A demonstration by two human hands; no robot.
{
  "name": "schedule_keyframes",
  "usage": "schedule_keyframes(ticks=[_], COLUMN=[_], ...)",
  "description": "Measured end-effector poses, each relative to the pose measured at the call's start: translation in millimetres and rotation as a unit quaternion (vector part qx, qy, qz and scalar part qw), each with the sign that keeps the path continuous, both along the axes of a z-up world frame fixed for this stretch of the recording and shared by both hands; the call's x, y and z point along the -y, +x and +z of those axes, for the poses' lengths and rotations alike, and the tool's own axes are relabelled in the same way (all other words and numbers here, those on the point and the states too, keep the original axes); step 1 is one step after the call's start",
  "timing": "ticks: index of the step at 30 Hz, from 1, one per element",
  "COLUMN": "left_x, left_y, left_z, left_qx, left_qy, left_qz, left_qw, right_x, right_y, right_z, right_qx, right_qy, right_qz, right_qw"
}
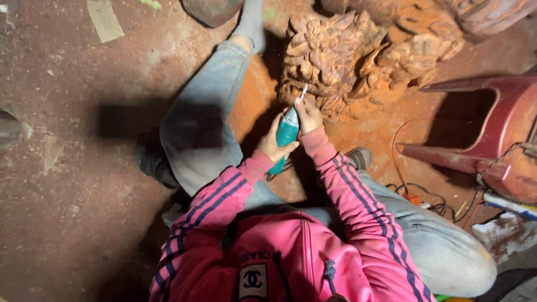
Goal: The person uses a handheld rotary carving tool to shape a wooden object with floral relief patterns. The person holds the tool with both hands and moves it along the surface to remove material and refine the carved details.
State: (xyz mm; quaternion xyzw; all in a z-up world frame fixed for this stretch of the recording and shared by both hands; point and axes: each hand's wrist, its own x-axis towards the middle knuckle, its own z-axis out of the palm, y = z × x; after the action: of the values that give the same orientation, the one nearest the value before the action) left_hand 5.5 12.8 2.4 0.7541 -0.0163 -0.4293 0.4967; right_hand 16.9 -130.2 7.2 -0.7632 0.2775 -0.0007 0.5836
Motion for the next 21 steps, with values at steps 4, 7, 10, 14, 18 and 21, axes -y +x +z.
schedule_keyframes(ticks=[4, 7, 10, 14, 18, 21], left_x=[-4.4, -3.6, -1.3, -0.5, 0.7, 0.4], left_y=[12.6, 21.1, 30.9, 36.5, 46.2, 50.6], left_z=[31.0, 50.3, 58.4, 64.1, 61.0, 56.9], left_qx=[0.05, 0.071, 0.092, 0.082, 0.078, 0.074], left_qy=[-0.031, -0.043, -0.035, -0.024, -0.004, 0.012], left_qz=[0.015, 0.008, 0.0, -0.001, -0.027, -0.048], left_qw=[0.998, 0.996, 0.995, 0.996, 0.997, 0.996], right_x=[7.9, 16.4, 18.9, 16.5, 18.6, 18.3], right_y=[11.1, 19.9, 29.3, 35.5, 35.1, 33.3], right_z=[27.9, 9.4, 8.5, 19.3, 9.9, 11.6], right_qx=[-0.015, 0.043, 0.076, 0.086, 0.087, 0.092], right_qy=[-0.016, -0.036, -0.051, -0.035, -0.01, -0.008], right_qz=[0.038, 0.034, 0.031, 0.015, 0.003, 0.01], right_qw=[0.999, 0.998, 0.995, 0.996, 0.996, 0.996])
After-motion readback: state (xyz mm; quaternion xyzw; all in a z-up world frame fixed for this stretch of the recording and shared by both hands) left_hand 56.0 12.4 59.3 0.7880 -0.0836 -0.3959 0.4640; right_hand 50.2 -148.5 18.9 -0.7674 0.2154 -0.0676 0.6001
